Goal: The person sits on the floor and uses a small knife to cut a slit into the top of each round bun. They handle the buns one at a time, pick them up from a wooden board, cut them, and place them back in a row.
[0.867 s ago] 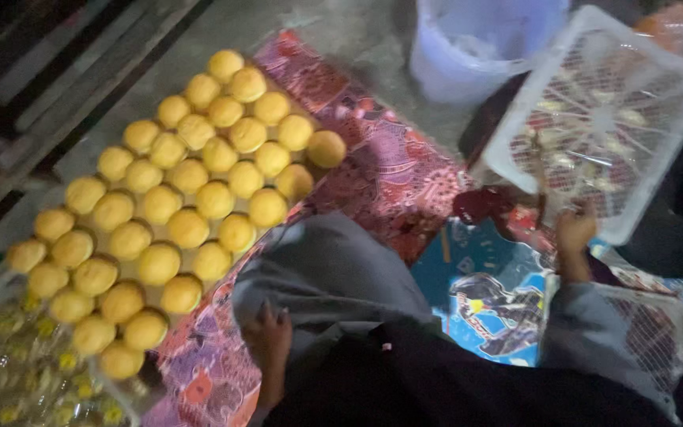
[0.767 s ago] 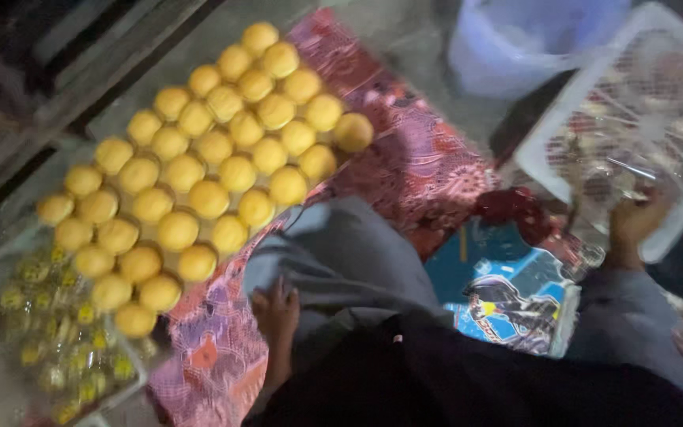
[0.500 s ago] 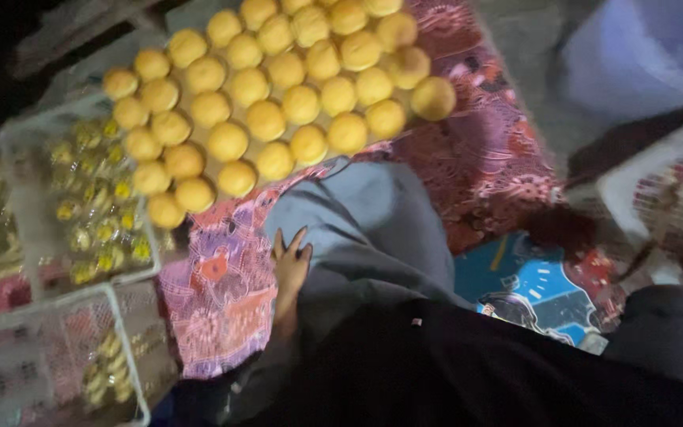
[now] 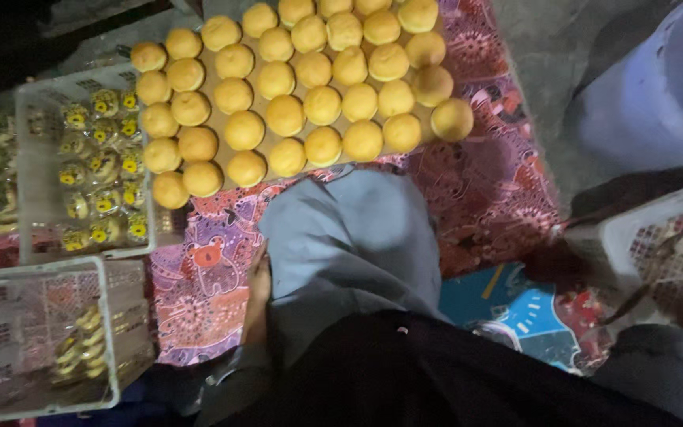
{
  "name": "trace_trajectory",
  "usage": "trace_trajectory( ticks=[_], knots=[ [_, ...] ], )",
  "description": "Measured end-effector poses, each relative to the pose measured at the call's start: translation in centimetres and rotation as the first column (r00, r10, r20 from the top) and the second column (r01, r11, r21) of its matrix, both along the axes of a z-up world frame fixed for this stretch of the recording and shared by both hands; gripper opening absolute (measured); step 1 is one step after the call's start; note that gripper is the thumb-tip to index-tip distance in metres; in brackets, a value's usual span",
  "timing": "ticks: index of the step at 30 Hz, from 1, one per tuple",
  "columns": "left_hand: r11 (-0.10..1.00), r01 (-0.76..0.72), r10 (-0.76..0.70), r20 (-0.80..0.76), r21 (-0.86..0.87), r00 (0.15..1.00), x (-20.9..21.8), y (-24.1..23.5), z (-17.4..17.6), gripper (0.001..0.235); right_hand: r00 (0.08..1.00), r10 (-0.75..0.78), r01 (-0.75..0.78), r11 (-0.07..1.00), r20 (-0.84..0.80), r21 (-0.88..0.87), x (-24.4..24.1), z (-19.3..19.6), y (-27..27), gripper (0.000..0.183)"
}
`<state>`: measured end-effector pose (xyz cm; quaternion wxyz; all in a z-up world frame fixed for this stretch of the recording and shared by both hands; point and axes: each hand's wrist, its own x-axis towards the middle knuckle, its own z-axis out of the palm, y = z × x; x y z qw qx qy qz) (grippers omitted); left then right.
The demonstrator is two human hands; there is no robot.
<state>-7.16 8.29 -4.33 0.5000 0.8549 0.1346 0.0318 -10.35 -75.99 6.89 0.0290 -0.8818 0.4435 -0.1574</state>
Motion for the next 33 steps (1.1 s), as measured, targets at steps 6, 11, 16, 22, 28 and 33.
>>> trace_trajectory(
  ticks=[6,11,16,22,28,33],
  knots=[
    [0.921,-0.352,0.376,-0.139,0.169,0.916,2.8,1.3,0.2,0.035,0.998,-0.057,0.061,0.994,-0.041,0.092,3.4,-1.7,0.2,0.017],
    [0.884,-0.372,0.326,0.197,0.284,0.925,11.0,-1.5,4.7,0.019,0.99,-0.135,0.138,0.981,-0.025,0.14,5.4,-2.2,1.7,0.016],
    [0.981,-0.178,0.134,0.409,0.071,0.903,20.3,-12.1,10.4,0.022,0.957,-0.128,0.123,0.992,0.259,0.033,7.8,-1.6,6.6,0.017],
    [0.793,0.416,-0.557,0.254,0.445,0.791,28.9,-31.1,14.0,0.025,0.874,0.076,-0.364,0.757,0.48,0.542,18.6,-6.6,19.6,0.019],
    [0.651,0.523,-0.583,-0.08,0.551,0.809,31.8,-38.3,14.6,0.068,0.95,0.102,-0.289,0.645,0.295,0.707,29.2,-9.1,27.7,0.017],
    [0.729,0.591,-0.641,0.041,0.344,0.766,29.7,-37.9,12.1,0.085,0.852,-0.045,-0.447,0.453,0.521,0.771,27.7,-4.3,31.4,0.013]
  ],
)
